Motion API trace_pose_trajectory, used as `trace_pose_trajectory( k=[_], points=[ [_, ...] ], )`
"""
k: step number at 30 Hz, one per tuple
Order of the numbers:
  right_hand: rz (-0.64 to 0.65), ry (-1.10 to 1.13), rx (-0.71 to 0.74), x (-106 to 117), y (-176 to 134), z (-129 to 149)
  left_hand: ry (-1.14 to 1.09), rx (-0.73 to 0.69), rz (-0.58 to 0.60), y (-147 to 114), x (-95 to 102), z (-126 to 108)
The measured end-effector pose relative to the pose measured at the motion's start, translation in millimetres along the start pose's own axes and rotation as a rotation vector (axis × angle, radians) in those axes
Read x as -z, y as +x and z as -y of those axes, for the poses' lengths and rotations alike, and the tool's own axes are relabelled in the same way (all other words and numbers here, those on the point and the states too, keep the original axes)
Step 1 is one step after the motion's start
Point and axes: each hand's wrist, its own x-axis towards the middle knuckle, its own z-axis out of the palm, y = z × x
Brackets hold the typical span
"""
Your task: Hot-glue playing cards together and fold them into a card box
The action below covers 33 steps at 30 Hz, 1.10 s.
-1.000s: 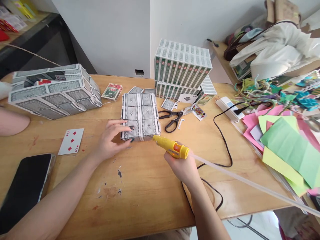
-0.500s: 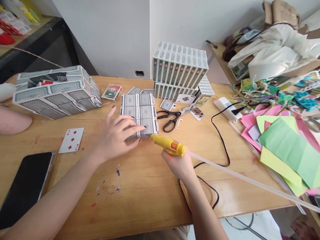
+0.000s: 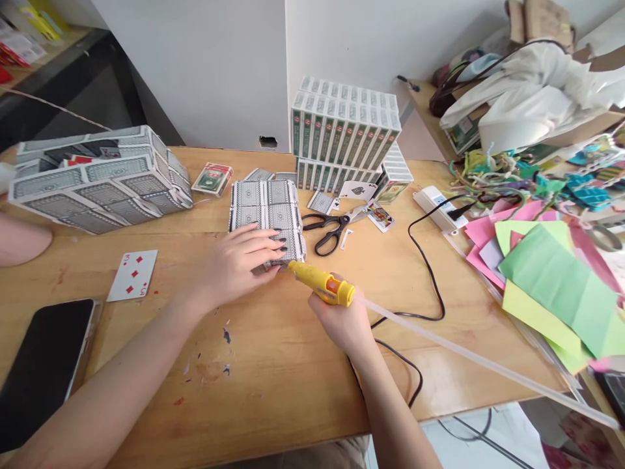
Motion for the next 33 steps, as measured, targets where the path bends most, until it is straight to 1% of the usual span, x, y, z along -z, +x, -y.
trace_pose_trajectory(
  k=[11,17,26,29,33],
  points=[
    [-0.009,-0.087,0.006,1.8,-1.3,4.0,-0.019,0.025,-0.011,-1.0,-2.3,-0.5],
    [-0.005,-0.088,0.005,2.9,-1.3,5.7,-0.071,0.06,0.029,-0.8,-0.1,1.0],
    [0.048,-0.122,0.044,-2.0,2.9,4.7,-0.147,0.109,0.062,0.8,2.5,1.9],
    [0.039,-0.124,0.032,-0.8,2.2,6.4,-0.15,0.116,0.061,0.7,2.1,1.7],
    [-0.003,-0.096,-0.004,6.6,-0.7,7.7,-0.154,0.121,0.059,0.7,2.2,1.4]
  ],
)
